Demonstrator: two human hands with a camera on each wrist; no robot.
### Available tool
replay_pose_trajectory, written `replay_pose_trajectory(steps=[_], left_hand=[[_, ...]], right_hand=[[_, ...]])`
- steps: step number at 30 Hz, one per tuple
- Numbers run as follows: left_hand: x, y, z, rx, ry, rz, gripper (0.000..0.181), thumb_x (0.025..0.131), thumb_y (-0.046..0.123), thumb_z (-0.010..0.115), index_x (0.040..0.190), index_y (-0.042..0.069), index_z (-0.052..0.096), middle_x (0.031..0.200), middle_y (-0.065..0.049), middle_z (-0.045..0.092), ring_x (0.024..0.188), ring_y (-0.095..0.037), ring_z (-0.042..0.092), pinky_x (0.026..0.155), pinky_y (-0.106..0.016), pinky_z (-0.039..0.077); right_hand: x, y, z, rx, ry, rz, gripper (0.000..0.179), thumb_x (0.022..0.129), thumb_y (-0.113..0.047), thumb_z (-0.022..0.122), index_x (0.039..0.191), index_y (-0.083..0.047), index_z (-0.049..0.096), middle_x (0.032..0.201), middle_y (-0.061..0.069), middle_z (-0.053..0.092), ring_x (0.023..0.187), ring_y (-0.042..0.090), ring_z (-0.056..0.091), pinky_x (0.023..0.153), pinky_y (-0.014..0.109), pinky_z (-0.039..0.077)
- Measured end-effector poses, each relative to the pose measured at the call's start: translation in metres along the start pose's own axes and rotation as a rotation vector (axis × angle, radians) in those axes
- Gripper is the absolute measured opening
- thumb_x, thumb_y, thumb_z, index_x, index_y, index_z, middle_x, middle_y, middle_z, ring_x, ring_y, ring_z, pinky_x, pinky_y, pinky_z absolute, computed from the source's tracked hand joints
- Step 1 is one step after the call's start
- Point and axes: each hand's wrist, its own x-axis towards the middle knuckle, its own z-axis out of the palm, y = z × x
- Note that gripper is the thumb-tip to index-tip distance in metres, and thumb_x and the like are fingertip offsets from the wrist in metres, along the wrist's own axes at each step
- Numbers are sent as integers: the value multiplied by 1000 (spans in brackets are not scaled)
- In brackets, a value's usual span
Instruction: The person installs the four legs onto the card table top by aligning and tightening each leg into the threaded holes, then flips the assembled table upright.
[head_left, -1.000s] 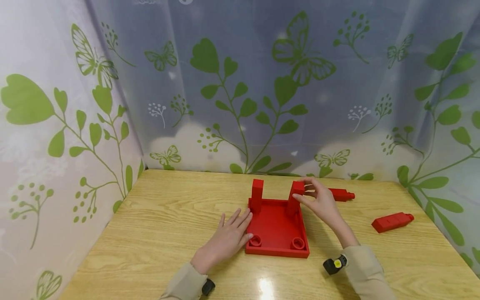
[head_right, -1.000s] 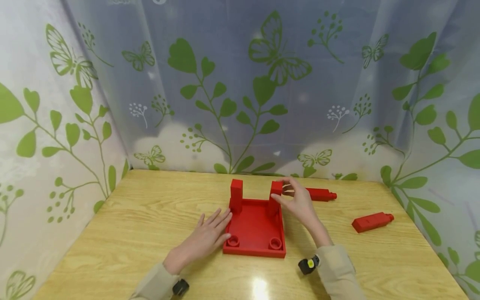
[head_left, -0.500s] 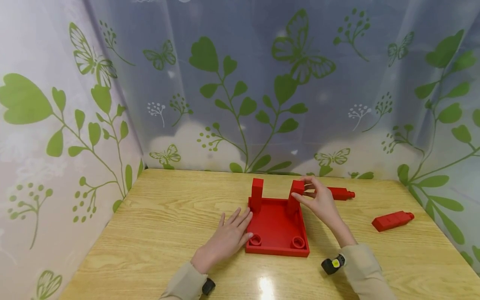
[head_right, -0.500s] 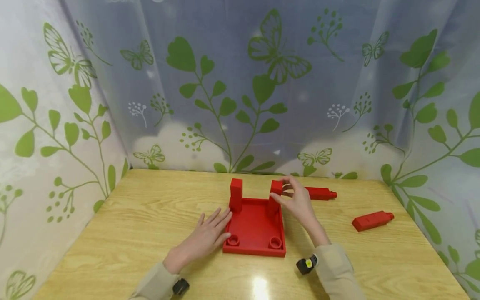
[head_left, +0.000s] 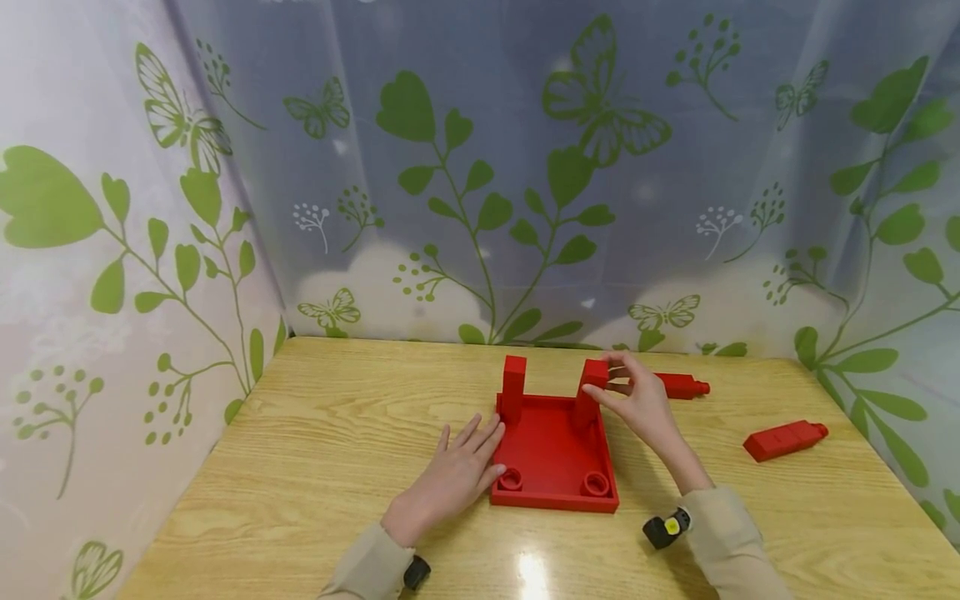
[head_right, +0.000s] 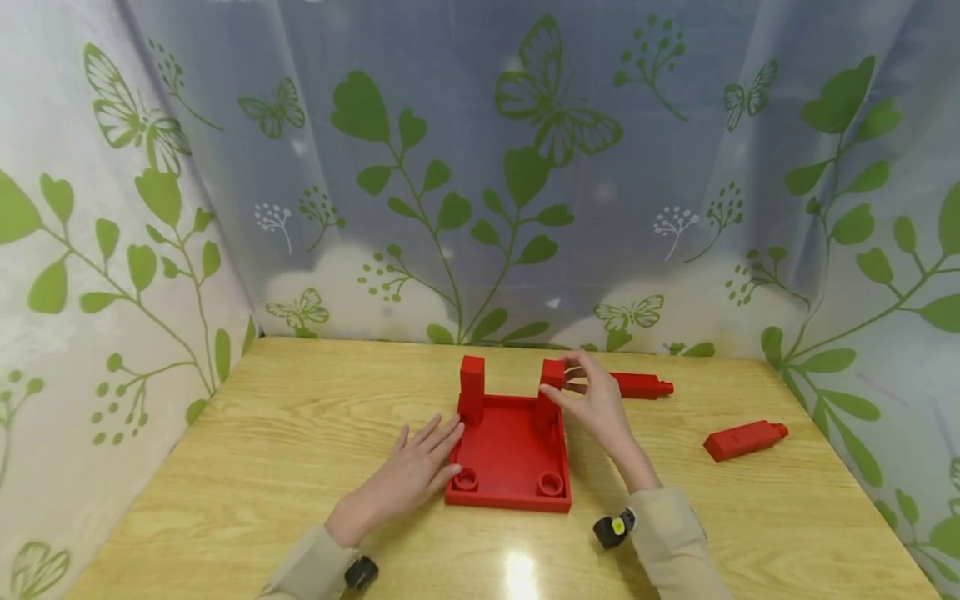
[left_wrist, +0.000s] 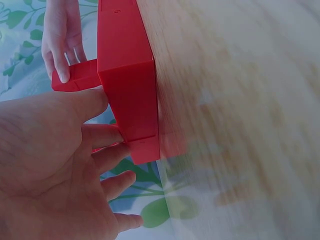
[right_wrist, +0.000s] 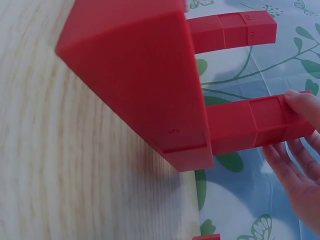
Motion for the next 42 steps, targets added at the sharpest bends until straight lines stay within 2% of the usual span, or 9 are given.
replay_pose_trajectory(steps=[9, 15, 20, 22, 26, 28, 30, 37, 42], left_hand=[[0, 0, 0, 4, 3, 2, 60, 108, 34, 49, 157, 2, 35, 165, -12, 29, 152, -39, 25, 115, -71, 20], [-1, 0, 0, -4, 7, 8, 61, 107, 34, 50, 156, 1, 36, 165, -13, 30, 151, -40, 25, 115, -72, 20], [-1, 1, 0, -6, 6, 4, 61, 107, 34, 50, 156, 2, 36, 165, -13, 30, 151, -40, 25, 115, -71, 19], [-1, 1, -1, -6, 3, 2, 61, 107, 34, 50, 156, 2, 36, 165, -12, 30, 151, -40, 25, 115, -71, 19], [0, 1, -1, -12, -2, -2, 61, 107, 34, 50, 157, 2, 36, 165, -12, 29, 152, -40, 24, 115, -71, 19], [0, 1, -1, -11, -2, -3, 61, 107, 34, 50, 157, 2, 35, 165, -12, 29, 152, -40, 24, 115, -71, 19], [0, 1, -1, -9, 0, -3, 61, 107, 34, 50, 157, 2, 36, 165, -12, 29, 152, -40, 24, 115, -71, 19], [0, 0, 1, -9, 1, -5, 61, 107, 34, 50, 157, 2, 35, 165, -12, 29, 152, -39, 24, 115, -71, 19], [0, 0, 1, -2, 3, -6, 60, 107, 35, 49, 157, 2, 36, 165, -11, 30, 152, -38, 24, 115, -71, 19]], right_hand=[[0, 1, -3, -2, -10, -28, 48, 86, -14, 83, 128, -6, 61, 117, 16, 64, 106, 34, 63, 89, 53, 56], [-4, 4, -11, -7, -36, -86, 51, 88, -11, 80, 135, -8, 61, 120, 16, 66, 105, 36, 67, 90, 50, 57], [-8, 9, -21, -45, -52, -132, 52, 89, -9, 78, 137, -9, 61, 121, 15, 69, 106, 35, 69, 90, 23, 56], [-10, 12, -25, -76, -51, -153, 50, 88, -8, 79, 136, -8, 62, 120, 16, 70, 105, 36, 69, 88, 17, 54], [-12, 23, -33, -138, -62, -187, 51, 86, -3, 79, 134, -4, 62, 121, 18, 70, 103, 38, 70, 87, 37, 59], [-10, 30, -38, -180, -69, -197, 52, 85, 0, 79, 134, -2, 61, 122, 20, 69, 103, 39, 70, 86, 49, 57], [-7, 36, -43, -225, -80, -198, 54, 84, 2, 79, 135, 1, 61, 123, 21, 69, 104, 41, 69, 86, 55, 56], [6, 48, -59, -425, -158, -212, 53, 84, -2, 80, 133, 4, 61, 127, 25, 66, 110, 45, 65, 89, 61, 52], [18, 57, -64, -480, -215, -205, 52, 84, -3, 81, 132, 6, 62, 128, 26, 65, 115, 48, 61, 93, 62, 49]])
